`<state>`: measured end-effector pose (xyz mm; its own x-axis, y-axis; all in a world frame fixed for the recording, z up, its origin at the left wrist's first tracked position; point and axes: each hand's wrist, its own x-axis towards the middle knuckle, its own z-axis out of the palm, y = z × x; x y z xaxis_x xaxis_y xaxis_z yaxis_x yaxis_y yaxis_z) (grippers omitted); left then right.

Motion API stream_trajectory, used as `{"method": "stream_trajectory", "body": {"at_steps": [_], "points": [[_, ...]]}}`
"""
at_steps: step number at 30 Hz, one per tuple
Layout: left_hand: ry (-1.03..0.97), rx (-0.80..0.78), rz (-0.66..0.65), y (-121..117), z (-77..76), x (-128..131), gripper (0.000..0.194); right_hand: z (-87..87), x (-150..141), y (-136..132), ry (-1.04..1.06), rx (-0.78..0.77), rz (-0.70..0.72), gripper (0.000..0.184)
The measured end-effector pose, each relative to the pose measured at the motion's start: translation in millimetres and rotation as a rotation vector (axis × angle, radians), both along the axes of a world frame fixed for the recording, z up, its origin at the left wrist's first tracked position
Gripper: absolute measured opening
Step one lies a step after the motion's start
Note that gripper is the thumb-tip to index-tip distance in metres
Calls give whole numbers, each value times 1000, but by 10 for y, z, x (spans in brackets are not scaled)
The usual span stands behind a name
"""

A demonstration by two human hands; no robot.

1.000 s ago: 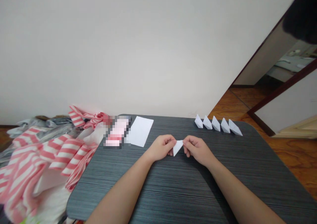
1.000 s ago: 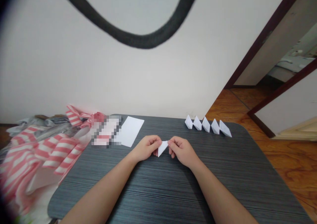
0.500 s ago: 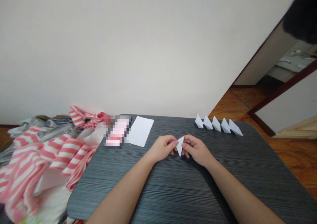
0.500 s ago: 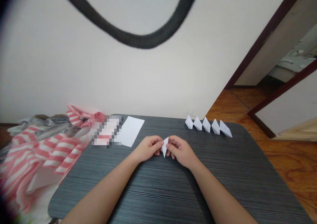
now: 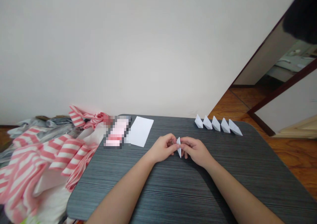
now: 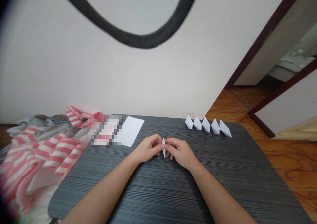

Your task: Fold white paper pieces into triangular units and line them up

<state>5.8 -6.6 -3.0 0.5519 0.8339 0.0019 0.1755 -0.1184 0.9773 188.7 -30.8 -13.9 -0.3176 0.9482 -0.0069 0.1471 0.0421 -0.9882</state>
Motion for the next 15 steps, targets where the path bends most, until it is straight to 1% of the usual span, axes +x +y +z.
{"method": "stream_trajectory", "body": {"at_steps": [9,15], "points": [[1,9,3,-4,12,5,26,-39,18,2,-63,54,25,22],[30,41,16,-10,29,5,27,26,7,-9,-159,140,51,22]]}}
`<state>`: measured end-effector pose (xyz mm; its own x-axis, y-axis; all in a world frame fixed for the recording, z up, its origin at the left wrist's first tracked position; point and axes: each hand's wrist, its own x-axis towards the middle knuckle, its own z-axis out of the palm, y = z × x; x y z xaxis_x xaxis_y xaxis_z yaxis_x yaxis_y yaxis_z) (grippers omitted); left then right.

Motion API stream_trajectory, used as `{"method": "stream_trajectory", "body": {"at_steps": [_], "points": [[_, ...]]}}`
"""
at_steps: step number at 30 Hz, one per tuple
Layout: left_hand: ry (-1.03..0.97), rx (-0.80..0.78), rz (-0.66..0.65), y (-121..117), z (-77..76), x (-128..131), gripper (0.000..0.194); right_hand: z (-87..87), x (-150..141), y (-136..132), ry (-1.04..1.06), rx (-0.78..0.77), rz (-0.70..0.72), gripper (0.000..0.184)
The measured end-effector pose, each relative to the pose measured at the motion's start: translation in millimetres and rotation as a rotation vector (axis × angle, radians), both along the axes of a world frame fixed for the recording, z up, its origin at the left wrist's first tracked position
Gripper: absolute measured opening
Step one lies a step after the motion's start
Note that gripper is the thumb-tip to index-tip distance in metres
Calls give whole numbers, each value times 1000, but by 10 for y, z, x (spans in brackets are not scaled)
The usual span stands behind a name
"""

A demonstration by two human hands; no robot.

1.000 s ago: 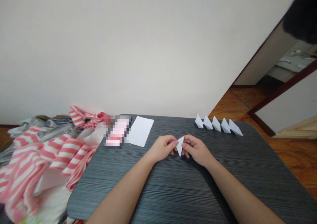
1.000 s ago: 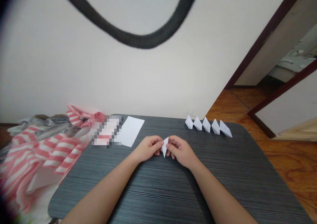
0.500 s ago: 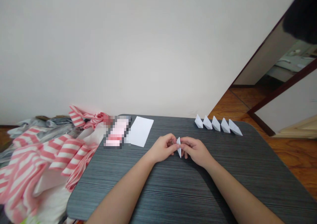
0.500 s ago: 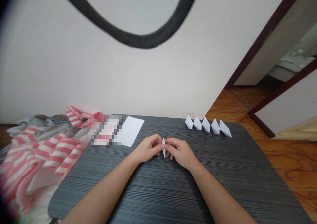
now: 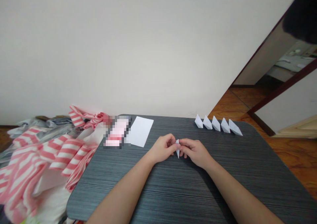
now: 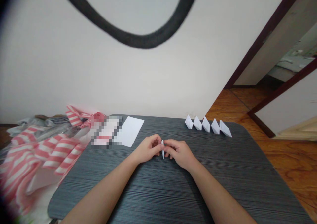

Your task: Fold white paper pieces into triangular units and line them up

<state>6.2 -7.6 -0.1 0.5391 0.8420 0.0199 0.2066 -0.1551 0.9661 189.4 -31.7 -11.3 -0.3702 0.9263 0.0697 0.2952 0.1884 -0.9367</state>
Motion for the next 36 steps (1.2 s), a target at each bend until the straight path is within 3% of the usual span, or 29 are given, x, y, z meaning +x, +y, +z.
{"method": "stream_trajectory", "body": {"at_steps": [13,23,30,36], "points": [[-9,-29,-1,13,-13,-7,29,-1,-5,-16,-4,-2,-11,28],[-23,-42,11,19,-12,2,30,102,-12,-48,-120,123,-25,28],[-8,-28,11,20,-23,6,30,41,-20,-41,-77,90,7,32],[-30,-63,23,21,-43,1,29,9,1,-26,-89,66,-50,31]]}}
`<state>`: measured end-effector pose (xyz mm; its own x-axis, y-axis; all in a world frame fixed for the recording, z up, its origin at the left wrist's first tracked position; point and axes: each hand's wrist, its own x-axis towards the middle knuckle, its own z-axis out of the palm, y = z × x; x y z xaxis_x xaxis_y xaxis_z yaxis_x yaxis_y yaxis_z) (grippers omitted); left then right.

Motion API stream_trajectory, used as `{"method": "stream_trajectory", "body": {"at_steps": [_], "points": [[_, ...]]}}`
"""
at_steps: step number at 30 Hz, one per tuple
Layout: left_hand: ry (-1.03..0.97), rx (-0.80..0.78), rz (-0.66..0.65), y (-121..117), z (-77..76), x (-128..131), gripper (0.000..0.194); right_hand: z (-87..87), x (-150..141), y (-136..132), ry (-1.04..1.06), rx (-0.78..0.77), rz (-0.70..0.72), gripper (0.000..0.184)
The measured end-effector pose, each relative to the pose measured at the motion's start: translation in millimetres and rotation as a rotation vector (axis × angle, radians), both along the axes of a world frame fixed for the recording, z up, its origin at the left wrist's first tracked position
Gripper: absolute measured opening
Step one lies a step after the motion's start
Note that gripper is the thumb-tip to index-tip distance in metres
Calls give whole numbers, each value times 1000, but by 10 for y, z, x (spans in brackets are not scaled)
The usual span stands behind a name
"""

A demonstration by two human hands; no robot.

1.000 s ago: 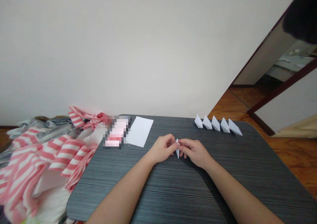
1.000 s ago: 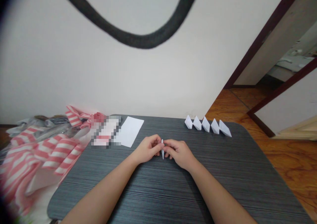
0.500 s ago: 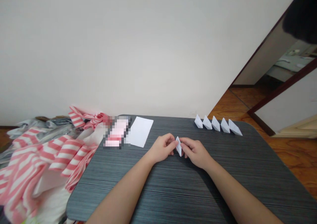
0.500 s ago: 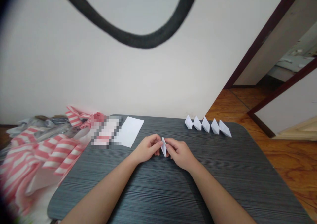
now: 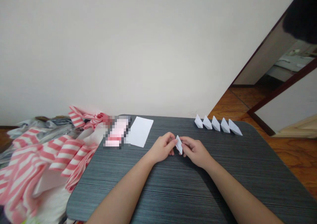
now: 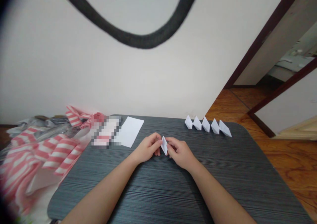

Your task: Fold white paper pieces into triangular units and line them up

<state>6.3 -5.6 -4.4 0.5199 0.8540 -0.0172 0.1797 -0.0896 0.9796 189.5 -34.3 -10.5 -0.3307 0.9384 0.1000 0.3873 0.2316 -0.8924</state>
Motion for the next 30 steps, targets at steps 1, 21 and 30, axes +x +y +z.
{"method": "stream_trajectory", "body": {"at_steps": [1,21,30], "points": [[-8,-12,-1,1,-5,-1,29,-1,3,1,1,-1,-4,32],[-193,-124,-73,41,-1,-7,27,-4,15,28,133,26,-26,30],[-228,-193,-80,65,17,-26,40,20,38,31,203,87,-22,28]]}}
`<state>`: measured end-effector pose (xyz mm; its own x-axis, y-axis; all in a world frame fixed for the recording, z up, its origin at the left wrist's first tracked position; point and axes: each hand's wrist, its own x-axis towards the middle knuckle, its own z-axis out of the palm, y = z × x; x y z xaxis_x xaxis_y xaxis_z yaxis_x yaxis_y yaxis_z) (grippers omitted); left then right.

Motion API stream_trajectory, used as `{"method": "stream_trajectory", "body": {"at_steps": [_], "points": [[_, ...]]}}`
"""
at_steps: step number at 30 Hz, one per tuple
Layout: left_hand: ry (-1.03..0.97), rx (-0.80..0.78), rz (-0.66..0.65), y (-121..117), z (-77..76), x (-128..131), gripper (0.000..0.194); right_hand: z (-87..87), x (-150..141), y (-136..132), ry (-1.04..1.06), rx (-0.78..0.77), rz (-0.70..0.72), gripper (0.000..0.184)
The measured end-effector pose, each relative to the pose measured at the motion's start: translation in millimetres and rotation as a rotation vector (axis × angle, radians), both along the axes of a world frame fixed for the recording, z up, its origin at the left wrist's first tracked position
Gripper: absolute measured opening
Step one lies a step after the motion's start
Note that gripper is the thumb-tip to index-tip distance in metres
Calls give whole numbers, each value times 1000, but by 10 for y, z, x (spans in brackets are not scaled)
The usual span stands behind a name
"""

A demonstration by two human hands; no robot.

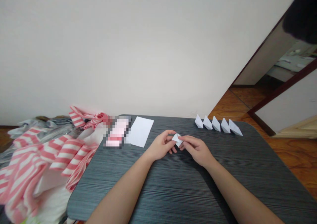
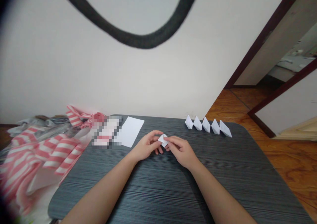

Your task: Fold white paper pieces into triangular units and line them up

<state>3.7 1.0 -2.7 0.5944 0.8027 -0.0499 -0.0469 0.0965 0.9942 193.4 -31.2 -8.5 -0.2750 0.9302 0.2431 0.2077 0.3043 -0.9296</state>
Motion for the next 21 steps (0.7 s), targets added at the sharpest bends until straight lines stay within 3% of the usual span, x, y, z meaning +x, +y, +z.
{"method": "stream_trajectory", "body": {"at_steps": [7,14,21], "points": [[98,69,16,-40,13,24,38,-54,12,37,-82,19,-73,20],[157,86,33,-43,2,34,35,-56,-71,4,99,-101,-25,40],[182,93,46,-30,-39,32,30,10,-38,-3,-182,-9,-103,22]]}}
